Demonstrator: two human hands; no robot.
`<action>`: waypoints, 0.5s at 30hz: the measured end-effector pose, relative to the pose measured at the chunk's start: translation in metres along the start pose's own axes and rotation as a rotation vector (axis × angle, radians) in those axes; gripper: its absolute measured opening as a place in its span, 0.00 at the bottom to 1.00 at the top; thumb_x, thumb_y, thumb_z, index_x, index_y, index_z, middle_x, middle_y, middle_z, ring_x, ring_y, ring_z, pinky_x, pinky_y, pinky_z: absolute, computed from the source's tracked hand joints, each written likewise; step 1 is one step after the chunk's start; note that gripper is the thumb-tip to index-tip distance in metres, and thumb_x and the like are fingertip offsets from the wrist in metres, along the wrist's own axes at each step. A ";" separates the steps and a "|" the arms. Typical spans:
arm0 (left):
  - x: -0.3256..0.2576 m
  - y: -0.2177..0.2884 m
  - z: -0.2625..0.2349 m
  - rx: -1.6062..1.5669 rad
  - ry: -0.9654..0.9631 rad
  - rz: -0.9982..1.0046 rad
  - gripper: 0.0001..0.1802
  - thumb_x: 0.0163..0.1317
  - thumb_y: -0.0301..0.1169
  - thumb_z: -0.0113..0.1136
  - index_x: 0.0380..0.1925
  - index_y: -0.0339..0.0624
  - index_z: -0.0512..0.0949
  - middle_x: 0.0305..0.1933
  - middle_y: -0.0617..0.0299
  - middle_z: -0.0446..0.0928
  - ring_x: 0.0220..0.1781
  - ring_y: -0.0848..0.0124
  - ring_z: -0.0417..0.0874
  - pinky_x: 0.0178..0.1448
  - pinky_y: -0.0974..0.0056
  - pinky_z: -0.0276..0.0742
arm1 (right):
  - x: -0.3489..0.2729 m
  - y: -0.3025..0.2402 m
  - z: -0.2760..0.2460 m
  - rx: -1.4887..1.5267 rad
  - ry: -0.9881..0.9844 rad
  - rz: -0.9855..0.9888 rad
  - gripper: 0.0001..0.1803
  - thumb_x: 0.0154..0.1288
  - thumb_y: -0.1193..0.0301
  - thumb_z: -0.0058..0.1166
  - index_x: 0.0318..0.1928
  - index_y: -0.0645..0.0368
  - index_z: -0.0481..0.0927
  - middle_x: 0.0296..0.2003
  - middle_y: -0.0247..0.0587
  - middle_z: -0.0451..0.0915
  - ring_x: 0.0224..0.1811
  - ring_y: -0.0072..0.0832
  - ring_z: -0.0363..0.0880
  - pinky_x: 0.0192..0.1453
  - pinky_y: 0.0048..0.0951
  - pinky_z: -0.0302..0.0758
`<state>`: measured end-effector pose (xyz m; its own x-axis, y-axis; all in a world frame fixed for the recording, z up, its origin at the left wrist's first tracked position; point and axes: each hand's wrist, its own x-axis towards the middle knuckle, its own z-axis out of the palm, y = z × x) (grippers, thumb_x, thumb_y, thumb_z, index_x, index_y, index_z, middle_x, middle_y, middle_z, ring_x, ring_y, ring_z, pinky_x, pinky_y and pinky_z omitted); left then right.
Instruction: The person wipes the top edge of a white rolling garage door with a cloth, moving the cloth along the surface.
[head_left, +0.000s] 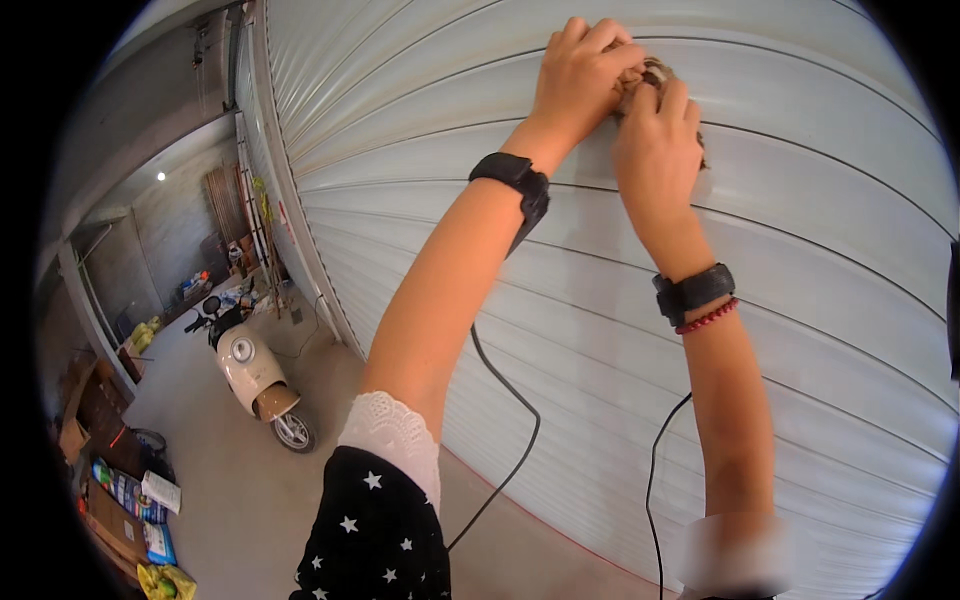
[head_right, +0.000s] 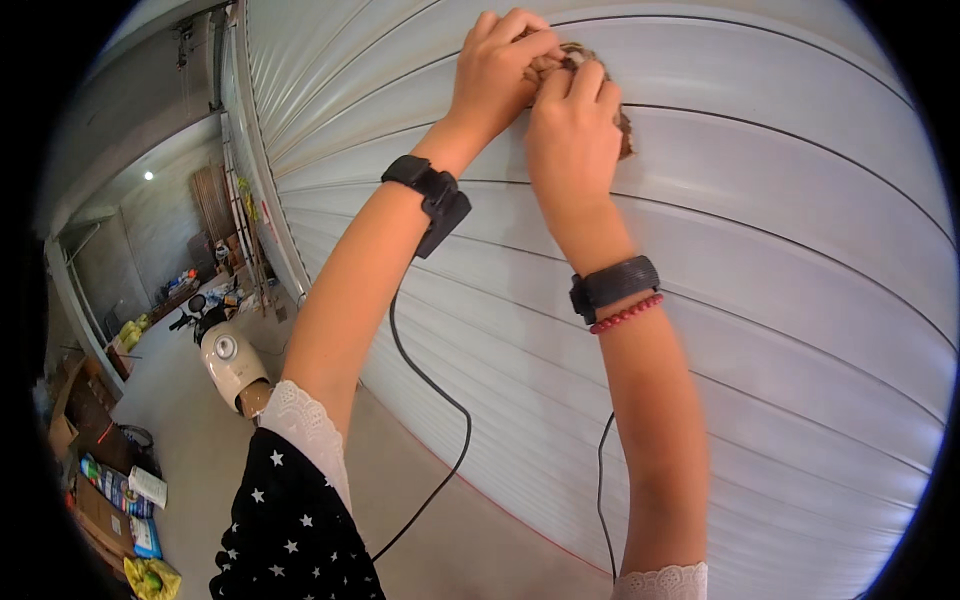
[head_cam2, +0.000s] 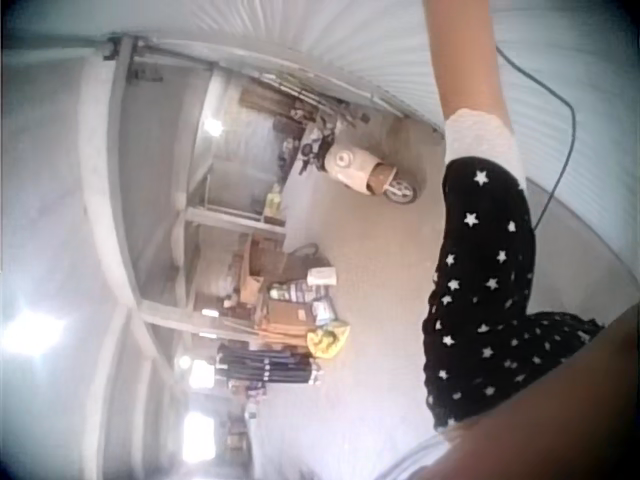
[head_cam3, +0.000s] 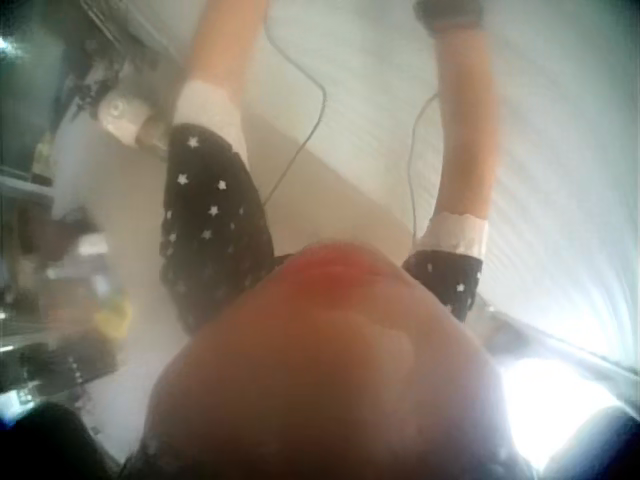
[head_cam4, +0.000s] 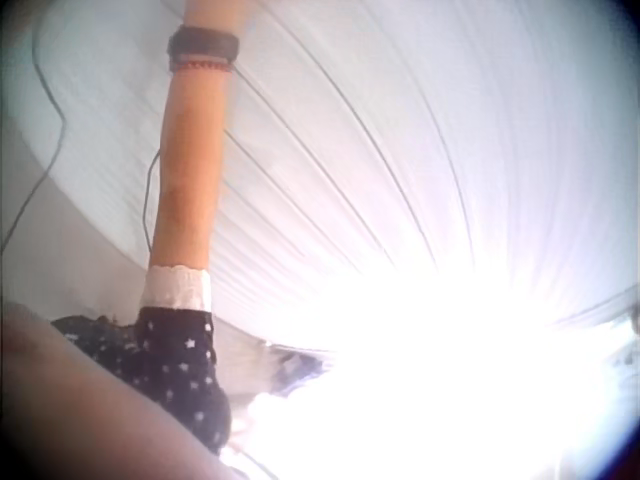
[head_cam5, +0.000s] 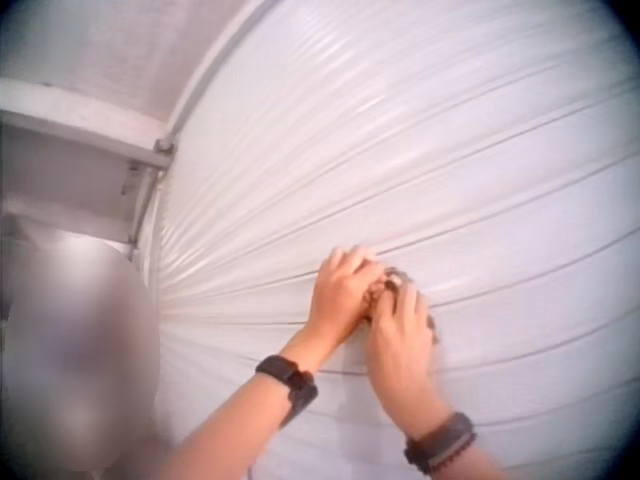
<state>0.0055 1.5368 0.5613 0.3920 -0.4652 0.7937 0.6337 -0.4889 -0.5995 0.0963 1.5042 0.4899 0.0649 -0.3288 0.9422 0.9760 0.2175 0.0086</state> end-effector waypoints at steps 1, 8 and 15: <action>-0.002 -0.005 -0.003 0.012 -0.034 -0.002 0.08 0.41 0.25 0.64 0.22 0.53 0.79 0.33 0.76 0.73 0.35 0.67 0.68 0.41 0.63 0.68 | -0.002 -0.005 0.006 -0.018 -0.011 0.015 0.08 0.46 0.79 0.56 0.30 0.64 0.74 0.35 0.43 0.70 0.36 0.36 0.73 0.24 0.27 0.78; -0.029 -0.047 -0.018 0.037 -0.049 0.019 0.08 0.42 0.24 0.64 0.24 0.51 0.79 0.34 0.74 0.73 0.36 0.66 0.68 0.39 0.63 0.69 | -0.011 -0.048 0.041 0.014 0.004 0.083 0.06 0.48 0.79 0.55 0.30 0.62 0.75 0.35 0.41 0.71 0.34 0.35 0.74 0.22 0.28 0.77; -0.034 -0.055 -0.034 -0.014 -0.074 -0.039 0.01 0.50 0.25 0.57 0.25 0.42 0.76 0.33 0.58 0.72 0.37 0.54 0.70 0.39 0.55 0.68 | -0.013 -0.067 0.066 0.076 0.062 0.071 0.07 0.46 0.79 0.57 0.29 0.63 0.76 0.35 0.42 0.72 0.34 0.35 0.74 0.23 0.27 0.77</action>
<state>-0.0656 1.5549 0.5640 0.4157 -0.3897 0.8218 0.6404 -0.5162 -0.5687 0.0166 1.5543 0.4996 0.1479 -0.3656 0.9190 0.9500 0.3108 -0.0292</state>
